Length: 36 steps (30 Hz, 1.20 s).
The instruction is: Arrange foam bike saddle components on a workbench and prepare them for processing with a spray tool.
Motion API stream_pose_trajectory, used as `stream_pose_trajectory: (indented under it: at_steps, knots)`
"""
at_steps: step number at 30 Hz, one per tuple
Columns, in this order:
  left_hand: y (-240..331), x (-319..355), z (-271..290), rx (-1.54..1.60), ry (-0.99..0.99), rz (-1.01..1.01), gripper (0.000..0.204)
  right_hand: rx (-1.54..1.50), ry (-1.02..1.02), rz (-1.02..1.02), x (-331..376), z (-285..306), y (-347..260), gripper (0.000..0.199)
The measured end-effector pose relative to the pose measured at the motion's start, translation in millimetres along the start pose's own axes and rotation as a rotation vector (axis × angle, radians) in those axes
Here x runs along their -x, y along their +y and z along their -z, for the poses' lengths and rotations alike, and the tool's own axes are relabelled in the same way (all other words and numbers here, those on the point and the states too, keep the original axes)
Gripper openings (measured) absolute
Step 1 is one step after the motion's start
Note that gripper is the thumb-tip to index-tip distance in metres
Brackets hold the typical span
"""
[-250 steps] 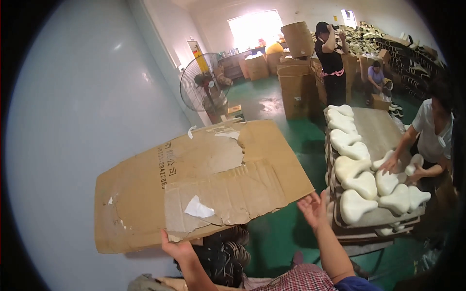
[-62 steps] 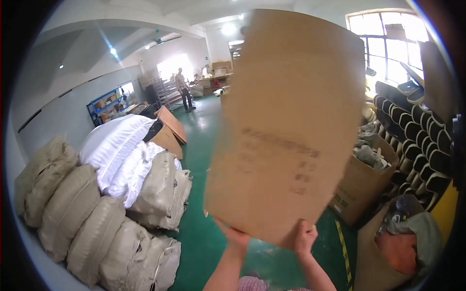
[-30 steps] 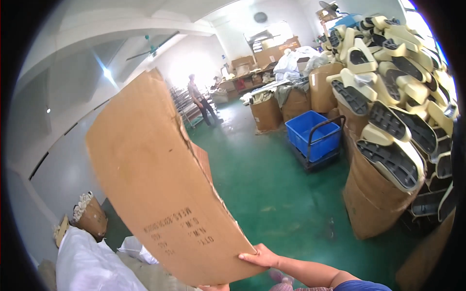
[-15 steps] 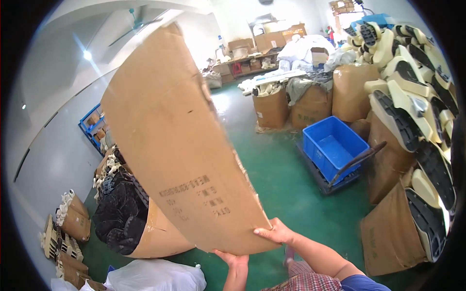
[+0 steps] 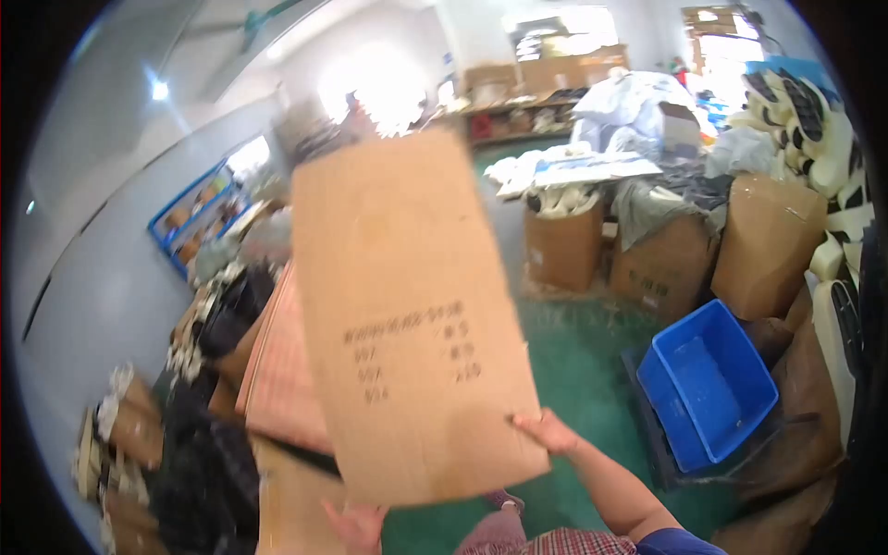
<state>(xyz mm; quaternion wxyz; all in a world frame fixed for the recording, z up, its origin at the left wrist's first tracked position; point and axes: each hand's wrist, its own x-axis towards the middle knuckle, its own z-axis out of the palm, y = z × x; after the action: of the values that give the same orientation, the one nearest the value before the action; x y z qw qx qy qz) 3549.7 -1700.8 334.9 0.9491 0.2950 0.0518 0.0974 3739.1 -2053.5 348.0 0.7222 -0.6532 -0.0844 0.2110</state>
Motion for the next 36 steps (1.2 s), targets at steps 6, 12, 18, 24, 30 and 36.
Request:
stream_pose_trajectory:
  at_steps: [6, 12, 18, 24, 30, 36]
  knots:
    - [7.9, -220.0, 19.3, -0.442, 0.219, 0.127, 0.058, 0.308, -0.115, -0.199, -183.2, 47.5, -27.7, 0.068]
    - [-8.3, -444.9, -6.5, -0.492, 0.131, 0.238, 0.058, 0.367, -0.047, -0.284, -339.8, 113.7, -54.9, 0.066]
    - [-45.6, -731.6, -22.8, -0.577, 0.113, 0.126, 0.059, -0.046, 0.106, -0.041, -544.9, 173.0, -52.1, 0.046]
    - [-5.6, -918.3, -41.0, -0.779, 0.300, 0.089, 0.059, 0.009, 0.513, -0.112, -793.8, 201.5, -132.4, 0.062]
    - [7.5, -1096.3, -115.5, -0.871, 0.193, 0.219, 0.060, 0.123, 0.432, -0.131, -1005.8, 238.5, -169.8, 0.065]
    - [-17.2, -1332.9, -61.4, -1.325, 0.369, -0.130, 0.063, 0.058, 0.461, -0.068, -1197.4, 300.5, -225.7, 0.067]
